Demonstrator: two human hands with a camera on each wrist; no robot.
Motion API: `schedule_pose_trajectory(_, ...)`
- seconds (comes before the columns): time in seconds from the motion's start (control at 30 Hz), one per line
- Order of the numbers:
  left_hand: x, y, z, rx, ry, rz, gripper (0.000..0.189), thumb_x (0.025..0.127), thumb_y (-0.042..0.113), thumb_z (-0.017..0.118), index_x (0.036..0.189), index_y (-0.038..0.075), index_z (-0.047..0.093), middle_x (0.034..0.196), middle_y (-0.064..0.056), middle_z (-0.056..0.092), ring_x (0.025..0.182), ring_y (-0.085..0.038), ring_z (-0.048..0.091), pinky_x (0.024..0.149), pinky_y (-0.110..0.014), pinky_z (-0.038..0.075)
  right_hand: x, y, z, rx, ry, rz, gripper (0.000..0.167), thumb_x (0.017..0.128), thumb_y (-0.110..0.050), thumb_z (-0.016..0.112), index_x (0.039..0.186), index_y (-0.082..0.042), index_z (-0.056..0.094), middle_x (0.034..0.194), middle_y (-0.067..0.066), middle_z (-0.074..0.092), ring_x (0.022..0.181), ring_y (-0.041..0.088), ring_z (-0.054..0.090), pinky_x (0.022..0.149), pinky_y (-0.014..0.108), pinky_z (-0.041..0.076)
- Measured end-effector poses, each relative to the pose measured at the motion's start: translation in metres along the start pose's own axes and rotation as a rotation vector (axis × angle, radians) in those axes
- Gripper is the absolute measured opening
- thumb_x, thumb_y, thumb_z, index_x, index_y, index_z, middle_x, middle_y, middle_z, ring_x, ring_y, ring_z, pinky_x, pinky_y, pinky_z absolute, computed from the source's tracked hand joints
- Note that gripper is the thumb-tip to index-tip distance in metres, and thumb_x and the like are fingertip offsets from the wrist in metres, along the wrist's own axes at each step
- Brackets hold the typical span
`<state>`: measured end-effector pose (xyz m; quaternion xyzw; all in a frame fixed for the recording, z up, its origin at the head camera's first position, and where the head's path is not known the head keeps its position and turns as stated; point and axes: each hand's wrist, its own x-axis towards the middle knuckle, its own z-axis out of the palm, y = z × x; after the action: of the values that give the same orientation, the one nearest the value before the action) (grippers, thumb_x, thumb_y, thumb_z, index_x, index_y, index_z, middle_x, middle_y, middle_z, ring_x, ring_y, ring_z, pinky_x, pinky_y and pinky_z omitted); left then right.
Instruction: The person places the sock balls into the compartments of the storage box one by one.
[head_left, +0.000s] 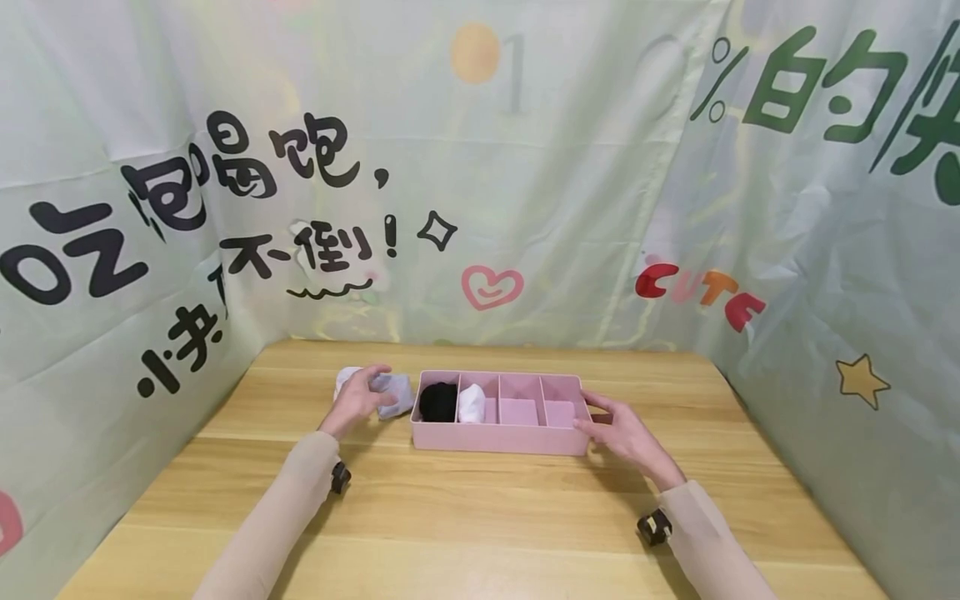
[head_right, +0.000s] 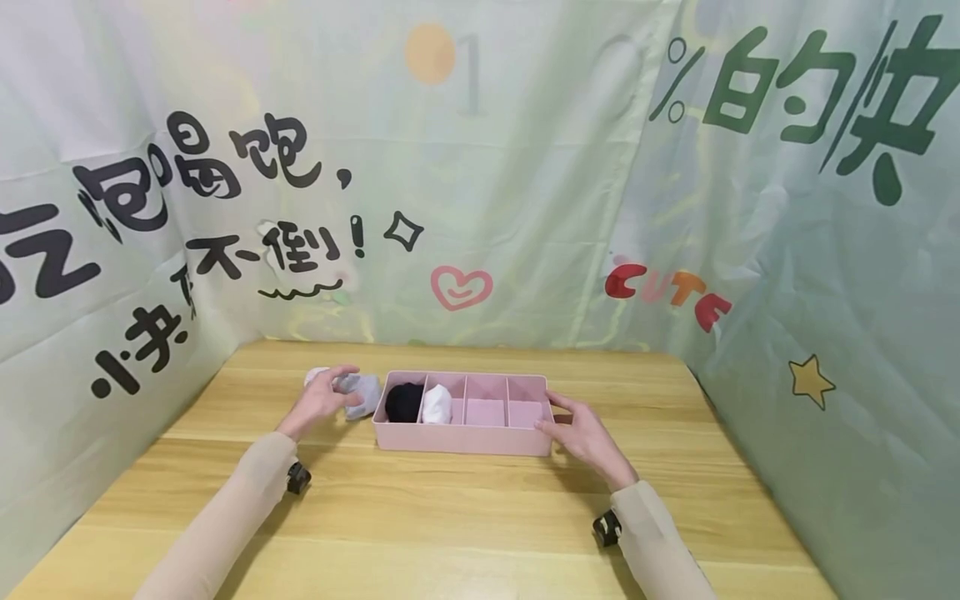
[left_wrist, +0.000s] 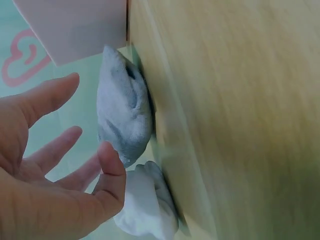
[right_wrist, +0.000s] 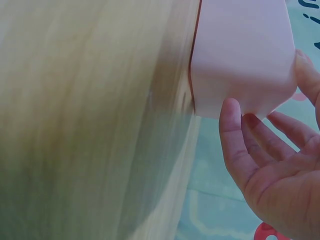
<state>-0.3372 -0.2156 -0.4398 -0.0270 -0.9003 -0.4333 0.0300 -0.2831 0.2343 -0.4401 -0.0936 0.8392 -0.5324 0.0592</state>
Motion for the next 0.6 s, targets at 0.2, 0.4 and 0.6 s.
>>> schedule_pose_trajectory(0.2,0.003,-0.001,0.004,-0.016,-0.038,-0.023,0.068,0.081,0.009,0.075,0.143,0.009,0.047,0.143,-0.026,0.048,0.117,-0.038,0.053,0.096,-0.048,0.045,0.000,-0.001,0.000,-0.004,0.001,-0.002,0.066,0.096,-0.015,0.064,0.152,0.001,0.031,0.143,0.033,0.045,0.098,0.024,0.066,0.066,0.040,0.057)
schedule_pose_trajectory(0.4,0.007,-0.002,0.010,0.022,-0.074,0.020,0.070,0.076,0.006,0.077,0.141,0.006,0.051,0.140,-0.027,0.049,0.112,-0.038,0.052,0.094,-0.050,0.044,0.000,-0.001,0.000,-0.001,0.004,0.002,0.067,0.096,-0.016,0.064,0.152,0.000,0.031,0.142,0.033,0.046,0.091,0.021,0.066,0.064,0.038,0.056)
schedule_pose_trajectory(0.6,0.010,-0.001,0.015,-0.005,-0.107,-0.006,0.074,0.072,0.001,0.078,0.140,0.007,0.051,0.140,-0.029,0.041,0.118,-0.042,0.045,0.101,-0.057,0.039,-0.001,0.000,0.000,-0.003,0.003,-0.006,0.067,0.096,-0.016,0.064,0.152,0.001,0.031,0.142,0.033,0.047,0.088,0.020,0.066,0.062,0.037,0.056)
